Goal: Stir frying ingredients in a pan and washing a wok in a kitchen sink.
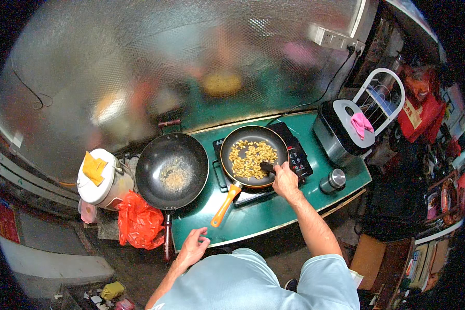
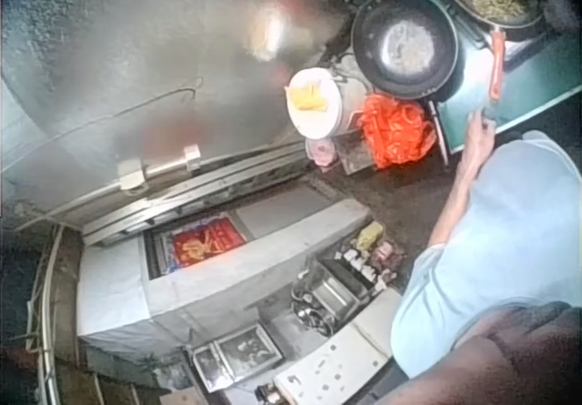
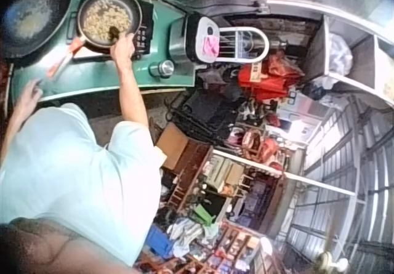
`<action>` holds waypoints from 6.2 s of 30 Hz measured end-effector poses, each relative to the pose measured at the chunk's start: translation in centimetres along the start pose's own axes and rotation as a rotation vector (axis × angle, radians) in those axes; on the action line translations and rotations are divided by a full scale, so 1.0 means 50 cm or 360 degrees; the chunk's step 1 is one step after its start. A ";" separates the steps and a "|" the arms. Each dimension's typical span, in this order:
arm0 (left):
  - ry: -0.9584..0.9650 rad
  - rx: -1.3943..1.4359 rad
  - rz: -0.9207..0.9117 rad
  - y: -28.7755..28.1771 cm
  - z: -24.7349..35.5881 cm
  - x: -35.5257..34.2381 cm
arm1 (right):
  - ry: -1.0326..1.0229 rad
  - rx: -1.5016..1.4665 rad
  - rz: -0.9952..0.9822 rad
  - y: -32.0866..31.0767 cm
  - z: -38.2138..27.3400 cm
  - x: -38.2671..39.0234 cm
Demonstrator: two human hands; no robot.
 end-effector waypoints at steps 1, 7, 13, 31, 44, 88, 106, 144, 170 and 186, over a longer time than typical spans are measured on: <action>0.0001 -0.0020 -0.0020 0.003 0.002 -0.001 | 0.0002 0.0001 0.0001 0.001 0.001 0.004; 0.0027 -0.0021 -0.0038 0.005 0.008 0.003 | -0.0012 -0.0084 -0.0064 0.010 -0.014 0.025; 0.0052 -0.0042 -0.0012 0.001 0.002 0.000 | 0.0041 -0.0135 0.0067 -0.025 -0.035 0.015; 0.0013 -0.0059 0.0007 0.006 -0.012 -0.005 | -0.0099 0.0051 0.0258 -0.001 -0.025 0.023; 0.0129 -0.0079 0.0522 -0.106 -0.010 0.040 | -0.0160 -0.0846 0.0536 -0.086 -0.146 0.044; -0.0567 0.1431 -0.0154 -0.092 -0.184 -0.070 | -0.0652 -0.1277 -0.0902 0.093 -0.562 0.278; -0.0520 0.1262 -0.0002 -0.171 -0.089 0.149 | -0.0851 -0.1420 -0.0916 0.098 -0.541 0.280; -0.0708 0.2133 0.1518 -0.172 -0.647 0.952 | -0.1856 -0.0720 -0.2059 0.438 -1.212 0.723; -0.0659 0.2379 0.2711 -0.555 -1.009 1.347 | -0.2647 -0.0402 -0.2134 0.714 -2.035 0.791; -0.1082 0.2320 0.2362 -0.798 -1.479 1.715 | -0.2789 -0.0415 -0.2151 0.830 -2.435 1.080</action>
Point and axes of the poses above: each hand's wrist, its own x-axis away from the middle knuckle, its own y-axis out of the palm, z = x × y, the point moved 10 cm from there along -x, towards the middle knuckle, and after that the axes turned 10 degrees about -y, right-handed, at the moved point
